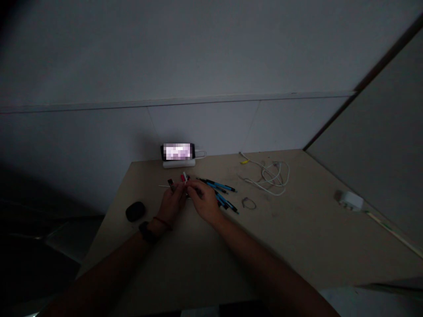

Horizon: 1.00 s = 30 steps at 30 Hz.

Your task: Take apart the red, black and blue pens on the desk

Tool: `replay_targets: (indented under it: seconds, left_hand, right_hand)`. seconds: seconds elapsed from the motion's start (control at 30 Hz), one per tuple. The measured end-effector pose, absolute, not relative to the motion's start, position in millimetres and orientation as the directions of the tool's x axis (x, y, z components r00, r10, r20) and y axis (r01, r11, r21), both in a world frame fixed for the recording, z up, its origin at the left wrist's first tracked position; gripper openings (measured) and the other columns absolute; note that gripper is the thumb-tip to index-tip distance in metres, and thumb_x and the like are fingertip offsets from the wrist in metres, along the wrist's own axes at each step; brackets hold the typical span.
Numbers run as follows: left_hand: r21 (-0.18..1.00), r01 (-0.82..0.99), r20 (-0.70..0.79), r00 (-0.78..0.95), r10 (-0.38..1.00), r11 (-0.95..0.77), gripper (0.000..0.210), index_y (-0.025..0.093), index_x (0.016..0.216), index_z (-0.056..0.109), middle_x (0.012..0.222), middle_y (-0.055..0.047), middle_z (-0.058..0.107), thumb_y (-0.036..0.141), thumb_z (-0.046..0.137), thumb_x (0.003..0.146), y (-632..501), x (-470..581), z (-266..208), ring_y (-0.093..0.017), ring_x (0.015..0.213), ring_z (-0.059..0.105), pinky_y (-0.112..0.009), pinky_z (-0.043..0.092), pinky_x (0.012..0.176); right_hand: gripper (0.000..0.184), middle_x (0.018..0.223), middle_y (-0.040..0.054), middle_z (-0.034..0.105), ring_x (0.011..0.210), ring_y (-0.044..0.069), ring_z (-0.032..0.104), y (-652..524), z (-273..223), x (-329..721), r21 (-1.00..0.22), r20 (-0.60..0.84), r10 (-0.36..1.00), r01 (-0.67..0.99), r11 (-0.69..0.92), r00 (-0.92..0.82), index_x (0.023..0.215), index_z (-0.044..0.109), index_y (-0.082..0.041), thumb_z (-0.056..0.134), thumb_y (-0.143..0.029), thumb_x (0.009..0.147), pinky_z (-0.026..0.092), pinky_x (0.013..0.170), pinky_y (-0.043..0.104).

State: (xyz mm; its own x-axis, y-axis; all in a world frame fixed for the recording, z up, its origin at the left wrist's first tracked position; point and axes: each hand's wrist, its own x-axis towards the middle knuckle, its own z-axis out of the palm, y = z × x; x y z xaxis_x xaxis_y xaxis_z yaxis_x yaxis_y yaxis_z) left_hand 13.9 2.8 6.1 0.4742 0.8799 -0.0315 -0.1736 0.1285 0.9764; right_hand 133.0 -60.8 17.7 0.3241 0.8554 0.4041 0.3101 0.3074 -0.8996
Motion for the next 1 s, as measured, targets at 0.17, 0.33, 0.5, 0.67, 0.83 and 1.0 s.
replay_targets:
  seconds: [0.17, 0.33, 0.5, 0.67, 0.83, 1.0]
  left_hand:
    - [0.972, -0.171, -0.055, 0.496, 0.866, 0.160, 0.048, 0.015, 0.080, 0.060, 0.058, 0.005, 0.045, 0.063, 0.064, 0.083, 2, 13, 11, -0.008, 0.051, 0.038, -0.021, 0.028, 0.047]
    - [0.982, -0.150, -0.024, 0.495, 0.869, 0.113, 0.048, 0.015, 0.077, 0.061, 0.059, 0.003, 0.047, 0.062, 0.068, 0.080, 3, 14, 10, -0.009, 0.054, 0.041, -0.021, 0.029, 0.048]
    - [0.947, -0.221, -0.095, 0.500, 0.861, 0.232, 0.051, 0.016, 0.077, 0.058, 0.054, 0.007, 0.041, 0.066, 0.068, 0.078, 2, 16, 6, -0.006, 0.045, 0.032, -0.020, 0.022, 0.044]
    - [0.960, -0.184, -0.091, 0.511, 0.855, 0.213, 0.055, 0.016, 0.074, 0.059, 0.048, 0.008, 0.037, 0.070, 0.064, 0.078, -1, 15, 10, -0.006, 0.041, 0.029, -0.021, 0.019, 0.042]
    - [0.966, -0.183, -0.062, 0.515, 0.855, 0.180, 0.058, 0.016, 0.074, 0.059, 0.046, 0.008, 0.036, 0.074, 0.060, 0.079, -2, 14, 14, -0.006, 0.040, 0.029, -0.021, 0.020, 0.042]
    - [0.965, -0.185, -0.068, 0.501, 0.863, 0.184, 0.058, 0.017, 0.074, 0.059, 0.044, 0.009, 0.036, 0.075, 0.057, 0.080, -1, 15, 11, -0.006, 0.038, 0.029, -0.021, 0.021, 0.041]
  right_hand:
    - [0.023, 0.105, 0.0075, 0.073, 0.099, 0.023, 0.069, -60, 14, 134, -0.912, 0.393, 0.870, 0.250, 0.326, 0.296, 0.105, 0.073, -0.024, 0.056, -0.034, 0.093, 0.054, 0.089, 0.038]
    - [0.026, 0.110, 0.0080, 0.071, 0.103, 0.023, 0.067, -61, 15, 134, -0.910, 0.385, 0.877, 0.275, 0.310, 0.288, 0.111, 0.072, -0.025, 0.057, -0.031, 0.091, 0.052, 0.091, 0.038]
    - [0.028, 0.113, 0.0091, 0.069, 0.104, 0.023, 0.065, -60, 18, 138, -0.881, 0.447, 0.822, 0.334, 0.335, 0.354, 0.115, 0.072, -0.025, 0.058, -0.031, 0.091, 0.051, 0.092, 0.038]
    - [0.028, 0.113, 0.0097, 0.069, 0.107, 0.024, 0.063, -55, 16, 147, -0.873, 0.469, 0.738, 0.381, 0.305, 0.485, 0.113, 0.072, -0.024, 0.055, -0.035, 0.093, 0.050, 0.094, 0.039]
    - [0.026, 0.101, 0.0084, 0.069, 0.095, 0.023, 0.065, -51, 14, 153, -0.874, 0.458, 0.693, 0.423, 0.237, 0.557, 0.104, 0.072, -0.020, 0.055, -0.037, 0.093, 0.052, 0.083, 0.036]
    - [0.021, 0.095, 0.0084, 0.068, 0.089, 0.024, 0.064, -50, 10, 154, -0.792, 0.512, 0.710, 0.585, 0.173, 0.483, 0.101, 0.072, -0.020, 0.061, -0.032, 0.088, 0.053, 0.080, 0.038]
